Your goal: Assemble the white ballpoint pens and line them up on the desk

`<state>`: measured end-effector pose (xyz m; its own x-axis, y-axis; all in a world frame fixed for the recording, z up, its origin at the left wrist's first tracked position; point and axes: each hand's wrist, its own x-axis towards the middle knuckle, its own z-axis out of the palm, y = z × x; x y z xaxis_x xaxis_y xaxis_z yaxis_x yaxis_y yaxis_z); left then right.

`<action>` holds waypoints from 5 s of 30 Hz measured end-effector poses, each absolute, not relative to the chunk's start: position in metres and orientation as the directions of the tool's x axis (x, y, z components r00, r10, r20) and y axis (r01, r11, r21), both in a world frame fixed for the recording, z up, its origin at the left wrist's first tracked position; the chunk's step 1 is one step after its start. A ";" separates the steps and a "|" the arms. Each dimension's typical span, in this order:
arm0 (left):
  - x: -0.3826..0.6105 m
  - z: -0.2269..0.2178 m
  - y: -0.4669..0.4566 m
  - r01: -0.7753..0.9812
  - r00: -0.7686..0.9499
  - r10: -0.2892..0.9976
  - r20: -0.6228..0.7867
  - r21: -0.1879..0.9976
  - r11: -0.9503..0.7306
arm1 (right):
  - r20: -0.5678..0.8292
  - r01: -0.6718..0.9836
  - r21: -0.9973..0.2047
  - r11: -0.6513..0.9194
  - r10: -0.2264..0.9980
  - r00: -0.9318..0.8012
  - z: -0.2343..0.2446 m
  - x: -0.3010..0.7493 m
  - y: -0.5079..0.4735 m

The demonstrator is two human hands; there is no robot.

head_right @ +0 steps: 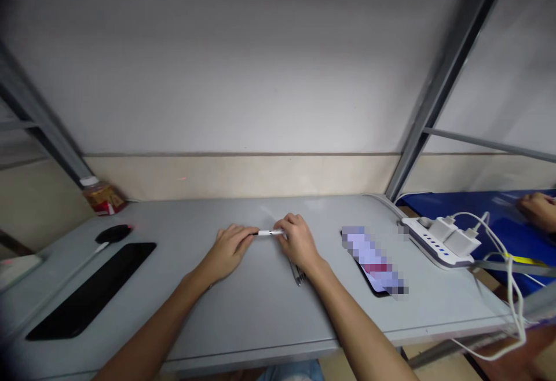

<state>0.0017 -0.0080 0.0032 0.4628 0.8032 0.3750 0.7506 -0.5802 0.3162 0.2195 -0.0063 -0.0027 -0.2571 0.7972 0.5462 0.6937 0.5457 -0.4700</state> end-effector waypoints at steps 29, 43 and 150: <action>0.003 0.001 -0.007 0.760 0.419 0.844 0.335 0.380 -0.528 | 0.545 0.738 -0.402 0.542 0.789 -0.282 -0.004 0.217 -0.007; 0.003 0.008 -0.007 0.701 0.469 0.791 0.393 0.379 -0.604 | 0.321 0.411 -0.808 0.422 0.901 -0.293 0.006 0.219 -0.012; -0.025 0.011 0.008 0.983 0.094 0.909 0.406 0.109 -0.151 | 0.089 -0.691 -0.722 -0.044 0.984 -0.156 0.010 0.227 0.001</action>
